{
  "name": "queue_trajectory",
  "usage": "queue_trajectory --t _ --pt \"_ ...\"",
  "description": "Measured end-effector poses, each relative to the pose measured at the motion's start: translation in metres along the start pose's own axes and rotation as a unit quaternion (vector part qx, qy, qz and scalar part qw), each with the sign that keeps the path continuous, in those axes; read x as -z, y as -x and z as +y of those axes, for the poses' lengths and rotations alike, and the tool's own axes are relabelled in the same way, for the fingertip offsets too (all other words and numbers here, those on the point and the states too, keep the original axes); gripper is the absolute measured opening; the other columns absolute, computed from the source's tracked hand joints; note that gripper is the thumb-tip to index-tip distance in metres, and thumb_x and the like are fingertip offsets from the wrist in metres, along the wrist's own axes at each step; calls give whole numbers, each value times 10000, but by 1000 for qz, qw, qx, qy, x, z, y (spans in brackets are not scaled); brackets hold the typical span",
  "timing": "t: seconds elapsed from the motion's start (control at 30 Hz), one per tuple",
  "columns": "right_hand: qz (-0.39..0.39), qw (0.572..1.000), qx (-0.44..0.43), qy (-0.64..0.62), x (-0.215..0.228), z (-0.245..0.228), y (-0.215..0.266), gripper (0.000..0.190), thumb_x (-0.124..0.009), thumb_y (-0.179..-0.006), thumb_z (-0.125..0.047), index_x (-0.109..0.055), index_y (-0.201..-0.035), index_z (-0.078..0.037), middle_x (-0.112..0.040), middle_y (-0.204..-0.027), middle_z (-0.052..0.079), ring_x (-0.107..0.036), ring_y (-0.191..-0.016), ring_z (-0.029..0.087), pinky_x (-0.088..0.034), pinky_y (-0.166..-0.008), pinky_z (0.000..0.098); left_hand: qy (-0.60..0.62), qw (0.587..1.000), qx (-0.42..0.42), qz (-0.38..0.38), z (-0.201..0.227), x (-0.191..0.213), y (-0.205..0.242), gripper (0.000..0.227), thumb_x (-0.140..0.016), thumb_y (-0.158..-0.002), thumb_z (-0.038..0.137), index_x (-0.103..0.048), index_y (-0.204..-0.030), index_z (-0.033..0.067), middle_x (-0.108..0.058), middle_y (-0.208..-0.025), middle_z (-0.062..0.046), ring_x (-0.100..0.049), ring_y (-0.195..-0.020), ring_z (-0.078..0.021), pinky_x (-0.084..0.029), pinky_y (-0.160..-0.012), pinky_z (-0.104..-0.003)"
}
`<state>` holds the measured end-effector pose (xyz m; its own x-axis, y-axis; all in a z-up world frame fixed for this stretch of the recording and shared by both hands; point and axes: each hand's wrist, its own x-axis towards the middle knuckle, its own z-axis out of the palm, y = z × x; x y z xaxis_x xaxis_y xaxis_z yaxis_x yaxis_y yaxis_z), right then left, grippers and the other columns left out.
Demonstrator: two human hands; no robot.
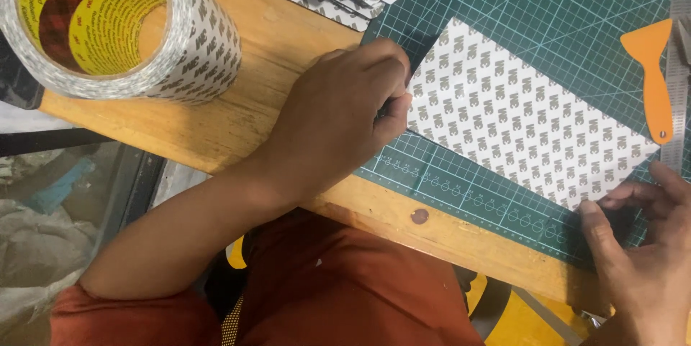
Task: Applying a 3M adhesive sheet to a black component and smoothing it with a plastic scraper.
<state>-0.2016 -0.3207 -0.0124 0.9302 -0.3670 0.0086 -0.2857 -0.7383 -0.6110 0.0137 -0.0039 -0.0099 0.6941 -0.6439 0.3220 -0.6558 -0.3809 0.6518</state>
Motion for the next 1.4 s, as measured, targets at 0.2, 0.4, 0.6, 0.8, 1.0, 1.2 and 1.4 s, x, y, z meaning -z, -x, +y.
queue_trajectory --t 0.2,0.4,0.6,0.8,1.0,1.2,1.4 --pt "7 1000 -22 14 -1 -8 -1 695 -689 -986 143 -327 -1579 167 -537 -1157 242 -541 -1033 299 -403 -1030 392 -7 1000 -12 8 -1 -1 0 234 -638 -946 2 -447 -831 72 -568 -946 -42 -530 -751 -231 -457 -698 -408" --pt "7 999 -30 18 0 -14 -1 702 -692 -980 130 -328 -1580 160 -535 -1161 234 -537 -1033 298 -397 -1045 398 -12 1000 -11 1 0 -1 1 197 -619 -961 8 -471 -841 58 -568 -961 -46 -536 -764 -237 -466 -723 -416" --pt "-3 1000 -2 15 1 -16 -2 687 -680 -980 168 -322 -1566 162 -530 -1150 277 -527 -1033 334 -387 -1058 432 -13 1000 2 -26 2 2 -1 231 -596 -970 17 -446 -802 70 -561 -947 -38 -511 -754 -221 -445 -713 -401" --pt "-6 1000 -17 8 1 -6 -3 725 -682 -965 150 -309 -1586 162 -525 -1132 253 -536 -1027 314 -402 -1037 408 -29 999 -4 -20 3 0 1 210 -652 -977 22 -493 -846 61 -561 -983 -43 -522 -761 -237 -441 -703 -405" --pt "-2 1000 -17 7 1 -7 -2 710 -677 -983 135 -311 -1591 152 -531 -1152 254 -530 -1036 313 -393 -1049 416 -56 998 -10 -14 2 -4 3 163 -658 -982 34 -535 -875 45 -580 -1017 -48 -541 -765 -236 -449 -715 -403" --pt "-3 999 -23 22 1 -17 -2 710 -680 -981 149 -309 -1587 160 -527 -1133 251 -535 -1036 317 -407 -1029 422 -65 997 -29 4 3 -5 5 198 -687 -980 2 -522 -876 37 -572 -1006 -54 -518 -743 -237 -446 -711 -395" --pt "17 999 -27 9 -2 -23 0 684 -680 -985 150 -322 -1568 160 -525 -1166 268 -536 -1035 325 -424 -1023 414 -75 996 -44 11 1 -7 5 197 -679 -973 -8 -517 -868 34 -577 -1022 -65 -527 -758 -247 -451 -715 -398"
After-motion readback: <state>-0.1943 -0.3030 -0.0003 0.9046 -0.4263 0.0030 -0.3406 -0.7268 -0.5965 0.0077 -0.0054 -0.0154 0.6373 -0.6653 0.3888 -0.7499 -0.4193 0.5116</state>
